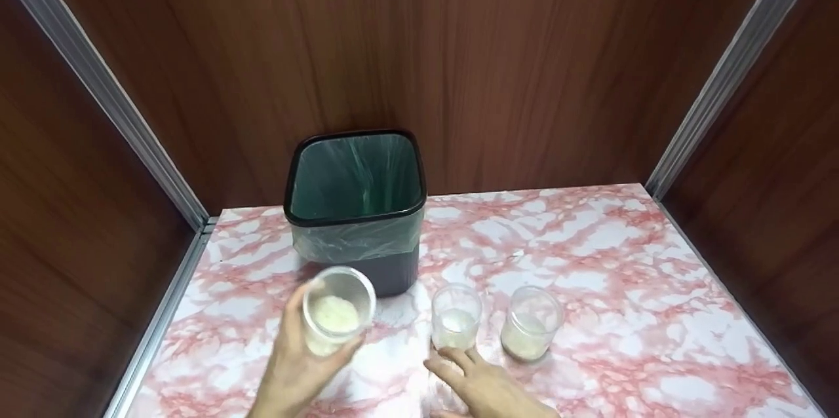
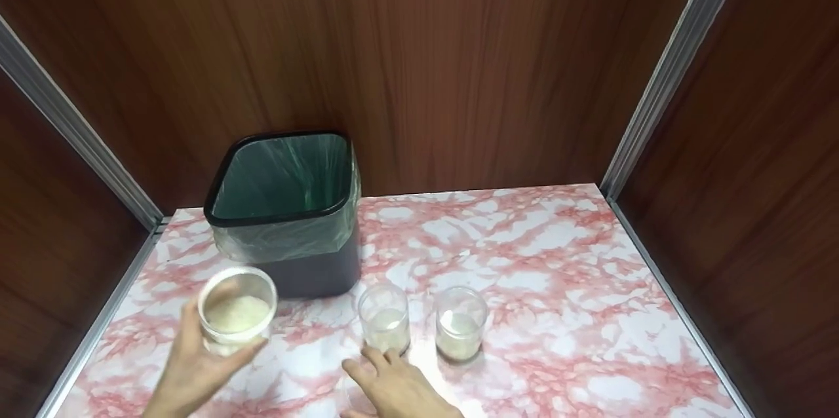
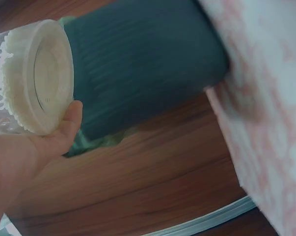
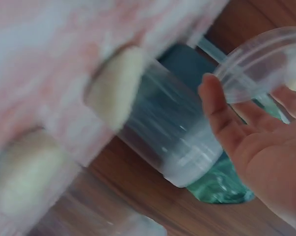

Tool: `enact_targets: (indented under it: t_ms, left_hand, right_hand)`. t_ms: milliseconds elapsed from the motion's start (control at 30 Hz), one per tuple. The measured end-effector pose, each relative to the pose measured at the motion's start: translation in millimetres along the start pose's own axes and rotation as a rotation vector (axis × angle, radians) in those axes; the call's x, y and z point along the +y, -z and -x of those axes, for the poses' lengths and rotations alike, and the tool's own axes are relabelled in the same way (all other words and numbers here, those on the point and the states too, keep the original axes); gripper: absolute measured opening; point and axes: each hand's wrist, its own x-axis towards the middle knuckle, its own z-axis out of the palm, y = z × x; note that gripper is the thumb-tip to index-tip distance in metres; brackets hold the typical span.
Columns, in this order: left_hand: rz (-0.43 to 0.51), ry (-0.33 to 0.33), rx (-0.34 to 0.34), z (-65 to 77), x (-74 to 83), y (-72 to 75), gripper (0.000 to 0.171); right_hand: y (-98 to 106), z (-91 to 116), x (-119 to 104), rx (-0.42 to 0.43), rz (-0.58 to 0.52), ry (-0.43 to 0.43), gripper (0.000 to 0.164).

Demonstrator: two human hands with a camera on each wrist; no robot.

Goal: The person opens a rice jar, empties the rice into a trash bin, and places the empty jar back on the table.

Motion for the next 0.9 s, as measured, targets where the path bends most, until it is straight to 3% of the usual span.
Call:
enact_targets:
  t_ms: [100, 200, 300, 533, 733, 900]
  left_hand:
    - [-0.018, 0.05, 0.01, -8.6, 0.8, 11.7, 0.099]
    - [-0.053, 0.059, 0.038, -17.5, -0.9, 22.6, 0.099]
    - [-0.075, 0.033, 0.068, -28.6, -2.9, 33.9, 0.099]
    - [-0.187, 0.135, 0.079, -57.9, -2.4, 64.4, 0.099]
    - [-0.289, 0.052, 0.086, -85.2, -5.8, 82.9, 0.096]
    - [-0.345, -0.028, 0.086, -107.3, -6.6, 92.3, 0.094]
  right_hand:
    - [-11.5, 4.7, 6.9, -0.09, 0.011, -0.039, 0.069]
    - [-21.8, 9.1, 12.8, -0.16, 0.045, -0.059, 0.078]
    - [-31.6, 14.2, 16.5, -0.175, 0.11, -0.06, 0.082]
    - [-50.3, 25.3, 20.8, -0.163, 0.3, -0.052, 0.076]
    - [-55.9, 30.9, 21.0, -0.199, 0.352, -0.054, 0.072]
    - [-56.1, 33.9, 19.9, -0.177, 0.346, -0.058, 0.073]
